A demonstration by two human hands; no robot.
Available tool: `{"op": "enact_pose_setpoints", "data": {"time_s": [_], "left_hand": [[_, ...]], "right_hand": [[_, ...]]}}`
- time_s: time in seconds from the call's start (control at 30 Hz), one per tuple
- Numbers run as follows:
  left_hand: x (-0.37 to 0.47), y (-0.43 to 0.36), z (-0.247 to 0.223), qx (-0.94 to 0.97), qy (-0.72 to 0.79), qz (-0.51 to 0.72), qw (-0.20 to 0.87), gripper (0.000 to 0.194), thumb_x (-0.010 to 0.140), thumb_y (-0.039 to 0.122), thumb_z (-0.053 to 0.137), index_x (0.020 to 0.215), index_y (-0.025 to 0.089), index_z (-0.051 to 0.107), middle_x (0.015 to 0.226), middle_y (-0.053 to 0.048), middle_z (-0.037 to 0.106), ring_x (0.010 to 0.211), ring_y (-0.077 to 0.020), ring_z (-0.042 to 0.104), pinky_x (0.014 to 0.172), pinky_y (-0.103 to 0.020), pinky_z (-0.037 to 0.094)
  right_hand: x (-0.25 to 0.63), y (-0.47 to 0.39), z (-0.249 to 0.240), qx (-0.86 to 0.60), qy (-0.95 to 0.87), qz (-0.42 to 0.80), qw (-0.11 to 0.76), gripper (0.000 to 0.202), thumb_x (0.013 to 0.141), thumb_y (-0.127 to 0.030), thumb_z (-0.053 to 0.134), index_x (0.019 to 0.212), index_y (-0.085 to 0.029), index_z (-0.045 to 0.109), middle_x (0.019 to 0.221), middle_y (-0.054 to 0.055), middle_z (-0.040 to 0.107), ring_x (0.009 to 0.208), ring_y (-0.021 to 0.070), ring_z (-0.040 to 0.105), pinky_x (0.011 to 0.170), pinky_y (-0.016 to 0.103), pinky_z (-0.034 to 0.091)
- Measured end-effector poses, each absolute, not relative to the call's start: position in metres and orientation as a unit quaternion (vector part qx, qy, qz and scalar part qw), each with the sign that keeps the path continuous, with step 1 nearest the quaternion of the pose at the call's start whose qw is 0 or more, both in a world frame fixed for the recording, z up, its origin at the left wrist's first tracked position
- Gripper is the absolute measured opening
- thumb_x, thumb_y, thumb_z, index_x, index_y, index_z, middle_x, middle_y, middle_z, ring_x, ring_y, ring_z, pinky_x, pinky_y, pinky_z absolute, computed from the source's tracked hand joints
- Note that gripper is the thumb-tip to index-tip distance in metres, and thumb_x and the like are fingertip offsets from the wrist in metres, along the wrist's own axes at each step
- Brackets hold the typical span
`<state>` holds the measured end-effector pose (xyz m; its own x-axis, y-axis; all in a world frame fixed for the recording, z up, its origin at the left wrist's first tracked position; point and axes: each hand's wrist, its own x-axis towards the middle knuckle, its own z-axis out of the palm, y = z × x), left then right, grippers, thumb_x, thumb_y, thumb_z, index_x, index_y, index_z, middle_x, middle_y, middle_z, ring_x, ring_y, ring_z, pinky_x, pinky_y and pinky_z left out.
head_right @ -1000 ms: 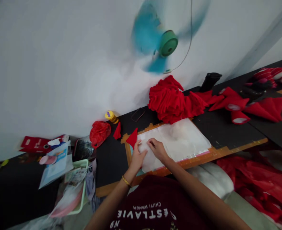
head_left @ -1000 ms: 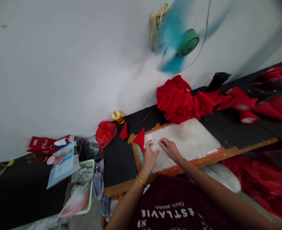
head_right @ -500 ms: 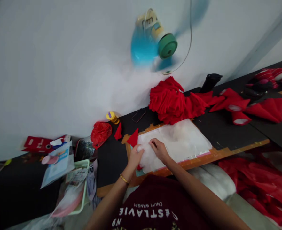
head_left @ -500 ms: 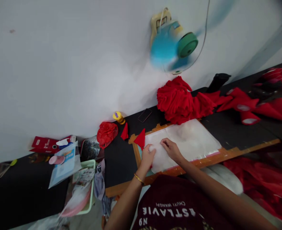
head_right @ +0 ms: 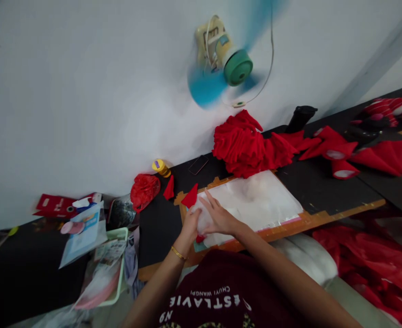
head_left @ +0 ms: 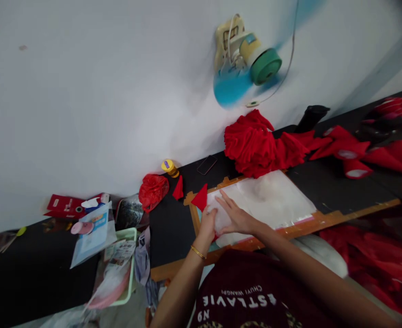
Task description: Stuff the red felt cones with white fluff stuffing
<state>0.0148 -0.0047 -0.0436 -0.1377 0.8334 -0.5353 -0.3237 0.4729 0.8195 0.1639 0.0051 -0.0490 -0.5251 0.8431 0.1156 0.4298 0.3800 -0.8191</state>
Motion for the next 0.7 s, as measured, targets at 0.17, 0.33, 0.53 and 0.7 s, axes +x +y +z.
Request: {"op": "enact_pose_setpoints", "data": {"time_s": [0.17, 0.33, 0.53, 0.7], "left_hand": [[0.012, -0.003, -0.048, 0.221, 0.565, 0.461, 0.647, 0.039, 0.068, 0.035, 0.074, 0.099, 0.015, 0.065, 0.095, -0.008, 0.071, 0.084, -0.0197, 0.066, 0.080, -0.032, 0.051], [-0.004, -0.007, -0.055, 0.231, 0.593, 0.435, 0.638, 0.042, 0.059, 0.033, 0.084, 0.092, 0.014, 0.066, 0.080, -0.003, 0.067, 0.066, -0.0131, 0.061, 0.064, -0.027, 0.049], [0.000, -0.011, -0.060, 0.245, 0.612, 0.471, 0.586, 0.044, 0.070, 0.045, 0.075, 0.104, 0.018, 0.063, 0.091, -0.002, 0.063, 0.066, -0.0101, 0.057, 0.061, -0.023, 0.047], [0.019, -0.014, -0.062, 0.357, 0.631, 0.427, 0.541, 0.043, 0.069, 0.032, 0.077, 0.108, 0.018, 0.063, 0.102, -0.007, 0.068, 0.083, -0.0158, 0.062, 0.075, -0.027, 0.048]], "right_hand": [[0.159, 0.006, -0.062, -0.427, -0.768, 0.384, 0.283, 0.071, 0.075, -0.007, 0.060, 0.142, -0.024, 0.048, 0.137, 0.013, 0.055, 0.123, 0.0264, 0.056, 0.102, 0.043, 0.048], [0.180, 0.018, -0.074, -0.455, -0.740, 0.400, 0.291, 0.047, 0.075, -0.003, 0.050, 0.115, -0.020, 0.069, 0.112, 0.010, 0.071, 0.103, 0.0239, 0.067, 0.095, 0.040, 0.052], [0.183, 0.015, -0.080, -0.525, -0.707, 0.382, 0.281, 0.052, 0.069, -0.001, 0.048, 0.115, -0.018, 0.067, 0.115, 0.010, 0.072, 0.105, 0.0244, 0.067, 0.097, 0.039, 0.051], [0.173, 0.014, -0.085, -0.537, -0.688, 0.397, 0.284, 0.044, 0.075, -0.010, 0.052, 0.116, -0.019, 0.064, 0.116, 0.010, 0.071, 0.107, 0.0238, 0.067, 0.097, 0.039, 0.051]]}}
